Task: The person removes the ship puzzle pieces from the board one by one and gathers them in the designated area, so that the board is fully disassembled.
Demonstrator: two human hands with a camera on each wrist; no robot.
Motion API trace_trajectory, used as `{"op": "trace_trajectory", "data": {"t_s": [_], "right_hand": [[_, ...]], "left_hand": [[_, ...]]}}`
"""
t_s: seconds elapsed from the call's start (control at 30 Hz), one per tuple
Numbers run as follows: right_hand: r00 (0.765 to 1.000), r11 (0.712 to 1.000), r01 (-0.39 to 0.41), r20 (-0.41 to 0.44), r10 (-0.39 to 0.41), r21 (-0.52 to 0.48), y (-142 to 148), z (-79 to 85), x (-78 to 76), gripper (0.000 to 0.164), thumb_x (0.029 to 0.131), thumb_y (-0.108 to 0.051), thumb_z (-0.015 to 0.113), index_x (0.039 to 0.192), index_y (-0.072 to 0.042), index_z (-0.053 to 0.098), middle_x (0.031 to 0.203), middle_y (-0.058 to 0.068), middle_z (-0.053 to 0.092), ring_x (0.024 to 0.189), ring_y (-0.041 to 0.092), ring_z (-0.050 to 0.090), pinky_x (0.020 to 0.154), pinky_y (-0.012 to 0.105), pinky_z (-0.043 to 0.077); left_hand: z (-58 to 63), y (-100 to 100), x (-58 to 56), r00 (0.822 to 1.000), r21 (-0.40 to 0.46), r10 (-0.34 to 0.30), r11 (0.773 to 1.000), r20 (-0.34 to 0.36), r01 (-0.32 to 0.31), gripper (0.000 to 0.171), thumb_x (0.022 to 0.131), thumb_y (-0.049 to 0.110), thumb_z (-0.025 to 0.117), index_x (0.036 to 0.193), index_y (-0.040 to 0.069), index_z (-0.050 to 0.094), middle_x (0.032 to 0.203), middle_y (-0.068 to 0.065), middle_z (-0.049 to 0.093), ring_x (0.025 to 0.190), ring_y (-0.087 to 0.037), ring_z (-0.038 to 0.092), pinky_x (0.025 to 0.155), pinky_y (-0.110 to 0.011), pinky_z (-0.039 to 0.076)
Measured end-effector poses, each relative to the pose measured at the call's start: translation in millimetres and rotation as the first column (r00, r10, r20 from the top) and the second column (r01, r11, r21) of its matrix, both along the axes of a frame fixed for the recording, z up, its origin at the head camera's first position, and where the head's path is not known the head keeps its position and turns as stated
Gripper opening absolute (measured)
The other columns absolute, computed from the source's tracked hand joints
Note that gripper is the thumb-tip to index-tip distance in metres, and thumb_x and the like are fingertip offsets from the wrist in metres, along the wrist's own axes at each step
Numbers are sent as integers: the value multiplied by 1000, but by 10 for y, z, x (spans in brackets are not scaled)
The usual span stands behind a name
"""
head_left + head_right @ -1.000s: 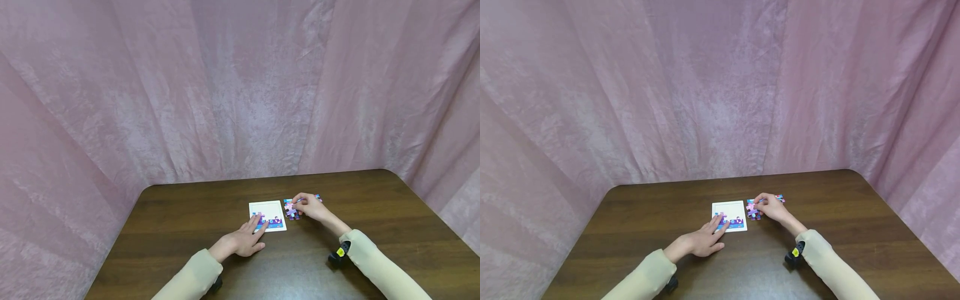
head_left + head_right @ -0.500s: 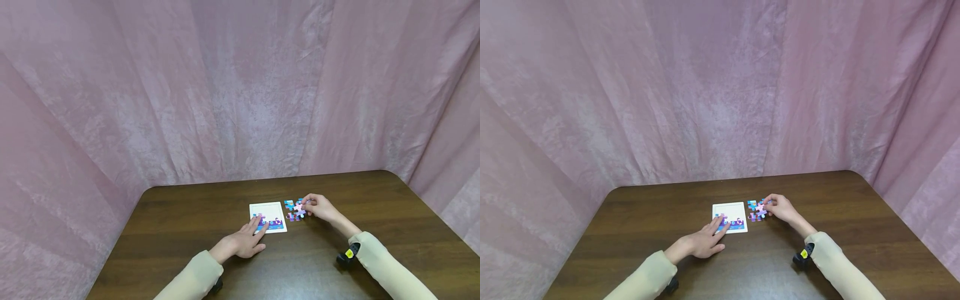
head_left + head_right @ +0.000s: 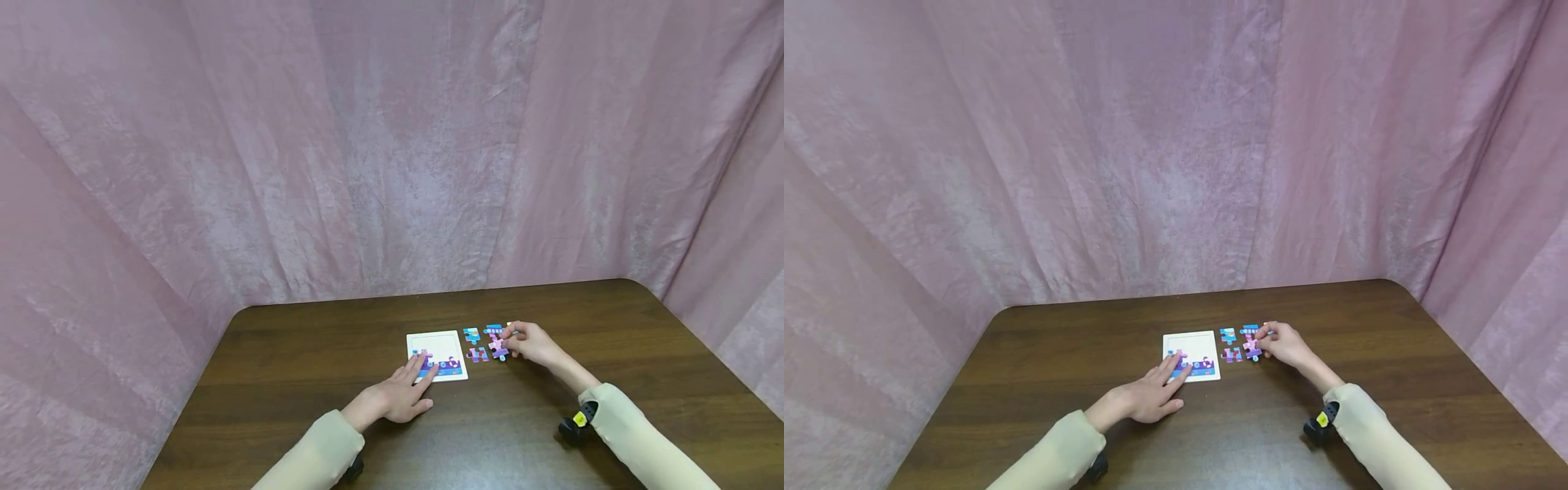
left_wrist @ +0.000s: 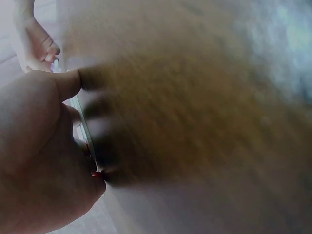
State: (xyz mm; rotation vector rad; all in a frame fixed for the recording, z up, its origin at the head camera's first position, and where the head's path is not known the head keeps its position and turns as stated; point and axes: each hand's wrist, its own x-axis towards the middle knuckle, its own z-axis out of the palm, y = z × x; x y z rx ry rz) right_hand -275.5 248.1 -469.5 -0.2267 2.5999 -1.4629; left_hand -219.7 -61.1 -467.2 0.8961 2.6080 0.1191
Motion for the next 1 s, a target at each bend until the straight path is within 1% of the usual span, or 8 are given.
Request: {"op": "trace_trajectory", "data": {"t_s": [0.1, 0.3, 0.43, 0.53, 0.73, 0.87, 1.0], "right_hand": [[1000, 1000, -8, -2, 8, 2, 16, -11, 1, 16, 89, -4, 61, 100, 7, 59, 69, 1, 59, 63, 11, 54, 53, 21, 41], [1000, 1000, 5, 11, -5, 15, 52, -36, -8, 15, 89, -4, 61, 100, 6, 59, 71, 1, 59, 63, 11, 54, 53, 21, 41], [1000, 998, 18, 18, -19, 55, 65, -46, -13, 15, 89, -5, 61, 100, 4, 60, 70, -1, 59, 64, 10, 54, 54, 22, 41], [1000, 995, 28, 2, -28, 95, 71, -36, -12, 14, 89, -6, 61, 100, 4, 61, 69, -1, 61, 64, 11, 55, 56, 23, 41], [999, 987, 42, -29, -38, 154, 78, 13, 2, 12, 90, -7, 61, 97, 2, 62, 68, 2, 63, 63, 13, 57, 57, 25, 40], [999, 984, 36, -35, -30, 172, 85, 3, 4, 11, 90, -6, 59, 96, 3, 62, 74, 6, 66, 63, 12, 58, 58, 25, 45], [999, 983, 35, -38, -29, 183, 86, -19, -1, 11, 90, -4, 58, 95, 5, 62, 77, 6, 67, 63, 12, 58, 59, 26, 47]], "left_hand": [[10, 0, 5, 1000, 2, -2, 1000, 7, 2, 66, 102, 44, 37, 157, 21, 9, 164, -9, -4, 152, -25, 0, 122, -40, 17], [10, 9, 3, 1000, -1, -6, 1000, 7, 6, 66, 103, 43, 37, 157, 21, 8, 164, -9, -5, 152, -26, 0, 122, -41, 17], [14, 10, 8, 1000, -8, -2, 1000, -2, 2, 66, 103, 44, 37, 157, 22, 8, 165, -9, -5, 152, -25, 0, 122, -40, 17], [26, 11, 6, 1000, -11, 4, 1000, -7, -4, 67, 102, 46, 38, 157, 22, 9, 165, -8, -4, 152, -25, 1, 122, -40, 17], [43, 15, -7, 1000, -11, 7, 1000, -7, -8, 67, 101, 46, 39, 157, 22, 10, 165, -7, -4, 152, -25, 0, 122, -40, 17], [33, 17, -9, 1000, -17, -6, 1000, -6, 6, 65, 103, 43, 36, 157, 20, 8, 164, -10, -5, 152, -27, -1, 122, -40, 16], [5, 20, -8, 1000, -13, -12, 1000, -3, 12, 65, 103, 41, 36, 157, 19, 7, 164, -11, -5, 152, -27, -1, 122, -40, 16]]}}
